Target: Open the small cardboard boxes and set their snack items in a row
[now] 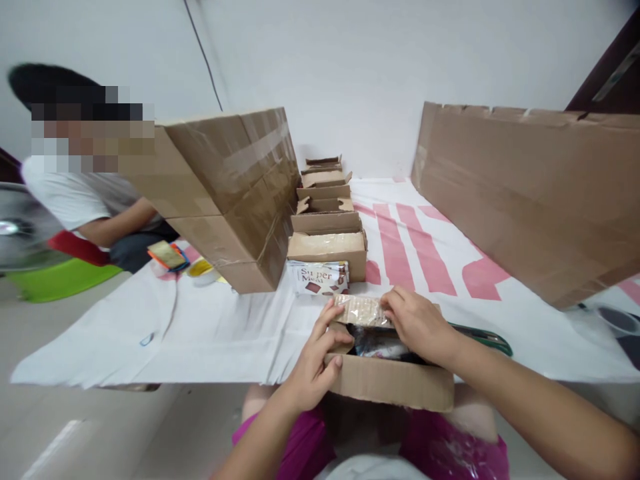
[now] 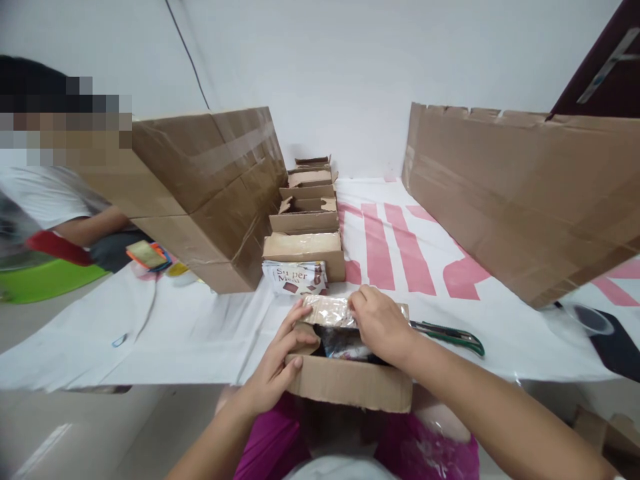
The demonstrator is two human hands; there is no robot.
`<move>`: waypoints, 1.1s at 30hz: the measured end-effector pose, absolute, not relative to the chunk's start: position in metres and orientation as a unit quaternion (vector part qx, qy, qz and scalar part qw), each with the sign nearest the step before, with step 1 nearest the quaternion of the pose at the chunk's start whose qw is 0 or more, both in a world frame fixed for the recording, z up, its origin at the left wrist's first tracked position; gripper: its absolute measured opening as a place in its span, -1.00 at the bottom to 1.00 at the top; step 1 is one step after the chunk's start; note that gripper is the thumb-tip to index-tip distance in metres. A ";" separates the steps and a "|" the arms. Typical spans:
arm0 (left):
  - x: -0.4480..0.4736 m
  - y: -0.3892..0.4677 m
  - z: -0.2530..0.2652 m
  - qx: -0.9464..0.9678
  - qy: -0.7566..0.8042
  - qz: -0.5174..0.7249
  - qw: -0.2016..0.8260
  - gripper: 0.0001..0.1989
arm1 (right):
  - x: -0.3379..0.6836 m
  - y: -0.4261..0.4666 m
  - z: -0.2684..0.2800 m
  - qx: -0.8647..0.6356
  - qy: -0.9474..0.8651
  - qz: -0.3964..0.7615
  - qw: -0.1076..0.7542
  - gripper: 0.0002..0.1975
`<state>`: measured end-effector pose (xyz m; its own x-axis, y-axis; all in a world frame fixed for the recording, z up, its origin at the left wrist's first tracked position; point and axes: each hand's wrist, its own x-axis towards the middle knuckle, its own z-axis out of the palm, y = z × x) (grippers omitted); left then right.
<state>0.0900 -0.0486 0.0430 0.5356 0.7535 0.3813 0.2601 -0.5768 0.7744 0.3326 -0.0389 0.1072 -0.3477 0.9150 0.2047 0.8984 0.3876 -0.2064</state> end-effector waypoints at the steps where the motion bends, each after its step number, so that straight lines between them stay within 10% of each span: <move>1: 0.090 -0.049 0.043 0.808 0.313 0.367 0.337 -0.62 | 0.333 -0.040 0.107 -0.547 -0.824 0.029 0.145 -0.87; 25: 0.090 -0.048 0.041 0.806 0.314 0.365 0.344 -0.61 | 0.344 -0.042 0.099 -0.517 -0.820 0.099 0.225 -0.81; 33: 0.089 -0.048 0.041 0.810 0.311 0.363 0.339 -0.63 | 0.342 -0.053 0.113 -0.466 -0.873 0.048 0.133 -0.82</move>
